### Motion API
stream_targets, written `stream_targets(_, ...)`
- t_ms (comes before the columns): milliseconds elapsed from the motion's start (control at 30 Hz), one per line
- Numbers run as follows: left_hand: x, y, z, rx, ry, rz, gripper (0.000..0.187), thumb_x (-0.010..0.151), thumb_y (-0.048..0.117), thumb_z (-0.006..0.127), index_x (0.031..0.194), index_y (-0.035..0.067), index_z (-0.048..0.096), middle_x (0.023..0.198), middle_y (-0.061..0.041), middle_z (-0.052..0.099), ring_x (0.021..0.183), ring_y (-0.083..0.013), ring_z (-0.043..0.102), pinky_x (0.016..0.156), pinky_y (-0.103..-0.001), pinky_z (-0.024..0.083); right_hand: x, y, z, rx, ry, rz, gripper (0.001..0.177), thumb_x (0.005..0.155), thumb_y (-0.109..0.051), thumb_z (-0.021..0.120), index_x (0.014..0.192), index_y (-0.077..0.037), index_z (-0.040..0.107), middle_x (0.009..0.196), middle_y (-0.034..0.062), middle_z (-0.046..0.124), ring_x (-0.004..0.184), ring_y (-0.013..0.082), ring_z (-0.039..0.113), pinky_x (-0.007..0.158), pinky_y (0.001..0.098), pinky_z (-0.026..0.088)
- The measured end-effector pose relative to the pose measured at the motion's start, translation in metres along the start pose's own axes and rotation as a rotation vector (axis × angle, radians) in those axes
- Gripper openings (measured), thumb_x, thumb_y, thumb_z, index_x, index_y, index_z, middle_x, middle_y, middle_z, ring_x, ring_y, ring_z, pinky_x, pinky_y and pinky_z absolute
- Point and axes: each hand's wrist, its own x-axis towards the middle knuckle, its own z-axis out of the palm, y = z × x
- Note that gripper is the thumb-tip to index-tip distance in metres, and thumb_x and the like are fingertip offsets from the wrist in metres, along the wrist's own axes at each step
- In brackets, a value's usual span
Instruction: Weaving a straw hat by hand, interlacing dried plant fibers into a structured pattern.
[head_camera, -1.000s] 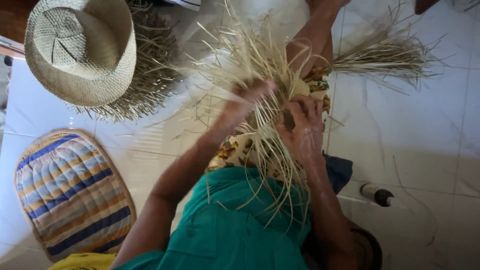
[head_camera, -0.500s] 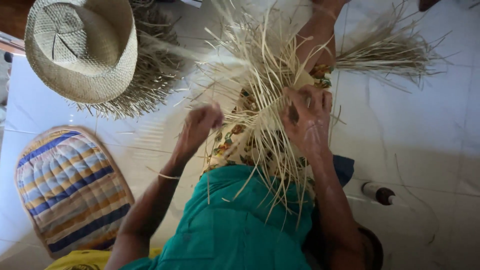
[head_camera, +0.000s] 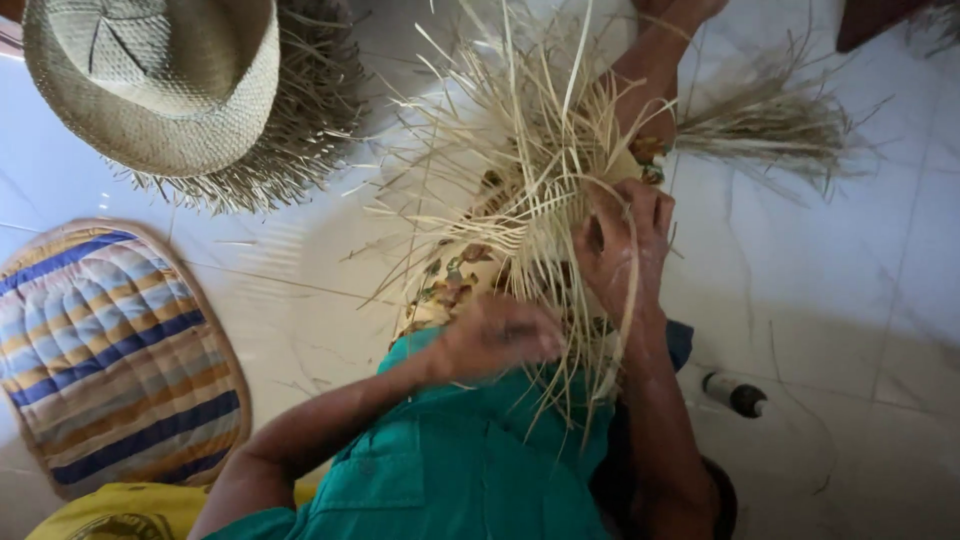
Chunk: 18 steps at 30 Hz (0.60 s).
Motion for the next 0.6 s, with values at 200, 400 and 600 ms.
stream_targets(200, 0.038, 0.061, 0.055, 1.298, -0.03, 0.61, 0.017, 0.093, 0.015, 0.053, 0.101, 0.004, 0.063, 0.077, -0.012, 0.062, 0.062, -0.0309, 0.062, 0.052, -0.035, 0.053, 0.005, -0.012, -0.012, 0.05, 0.006, -0.045, 0.031, 0.092, -0.012, 0.049, 0.119, -0.005, 0.062, 0.098, 0.0123, 0.046, 0.086, 0.0285, 0.047, 0.084, 0.0458, 0.035)
stream_targets(400, 0.094, 0.046, 0.009, 1.931, 0.32, 0.747, 0.015, 0.078, 0.016, 0.07, 0.09, 0.016, 0.061, 0.079, -0.004, 0.053, 0.072, -0.0262, 0.058, 0.067, -0.037, 0.049, -0.004, -0.019, -0.013, 0.208, 0.046, 0.077, 0.032, 0.099, -0.017, 0.04, 0.117, 0.003, 0.057, 0.099, 0.0166, 0.048, 0.082, 0.0283, 0.04, 0.09, 0.0541, 0.035)
stream_targets(600, 0.085, 0.047, 0.024, 1.66, 0.262, 0.749, 0.009, 0.084, 0.008, 0.066, 0.086, 0.009, 0.057, 0.071, -0.008, 0.048, 0.065, -0.0328, 0.058, 0.061, -0.04, 0.049, -0.01, -0.048, -0.015, -0.065, -0.01, 0.293, 0.038, 0.086, -0.026, 0.068, 0.11, -0.002, 0.051, 0.106, 0.0149, 0.042, 0.083, 0.0278, 0.046, 0.068, 0.0484, 0.043)
